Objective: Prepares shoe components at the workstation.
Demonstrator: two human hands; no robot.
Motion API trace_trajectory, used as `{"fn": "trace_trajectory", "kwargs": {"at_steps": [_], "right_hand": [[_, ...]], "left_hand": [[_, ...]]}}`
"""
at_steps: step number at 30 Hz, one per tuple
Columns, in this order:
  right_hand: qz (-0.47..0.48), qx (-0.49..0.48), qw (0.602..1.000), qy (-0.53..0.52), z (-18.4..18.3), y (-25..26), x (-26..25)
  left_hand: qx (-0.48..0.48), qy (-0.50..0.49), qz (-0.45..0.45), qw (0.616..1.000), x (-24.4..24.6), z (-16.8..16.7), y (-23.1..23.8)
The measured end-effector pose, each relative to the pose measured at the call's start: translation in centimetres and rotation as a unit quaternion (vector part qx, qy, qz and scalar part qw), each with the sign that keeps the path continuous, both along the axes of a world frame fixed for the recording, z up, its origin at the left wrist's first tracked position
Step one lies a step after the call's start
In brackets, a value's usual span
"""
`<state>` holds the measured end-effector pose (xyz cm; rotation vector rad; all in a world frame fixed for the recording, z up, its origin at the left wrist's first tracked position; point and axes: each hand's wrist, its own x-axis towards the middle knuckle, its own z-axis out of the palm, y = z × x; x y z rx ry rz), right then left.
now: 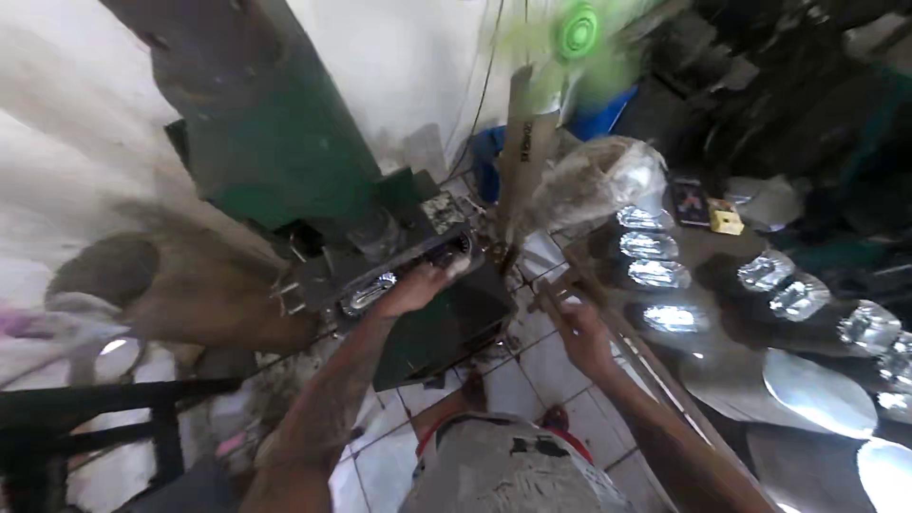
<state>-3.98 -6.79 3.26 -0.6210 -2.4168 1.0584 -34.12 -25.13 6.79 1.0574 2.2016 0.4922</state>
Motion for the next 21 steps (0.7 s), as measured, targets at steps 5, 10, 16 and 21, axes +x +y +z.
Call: {"fn": "trace_trajectory", "kwargs": {"at_steps": [5, 10, 16, 21], "right_hand": [[0.37, 0.31, 0.875, -0.021, -1.0, -0.6, -14.6], [0.428, 0.286, 0.837, -0.187, -0.6, -7.0, -23.4], [0.52, 0.209, 0.801, -0.208, 1.0, -17.2, -27.3], [0.564, 0.252, 0.658, -0.43, 14.2, -4.8, -25.2]], "left_hand": [[-0.124, 0.045, -0.141, 0.981, -1.9, -0.3, -9.2], [-0.029, 0.024, -0.177, 0.984, 4.6, 6.9, -11.9], [0.121, -0.267, -0.175, 0.94, 14.5, 9.4, -12.5], [0.005, -0.251, -0.258, 0.933, 16.6, 7.8, -11.0]]}}
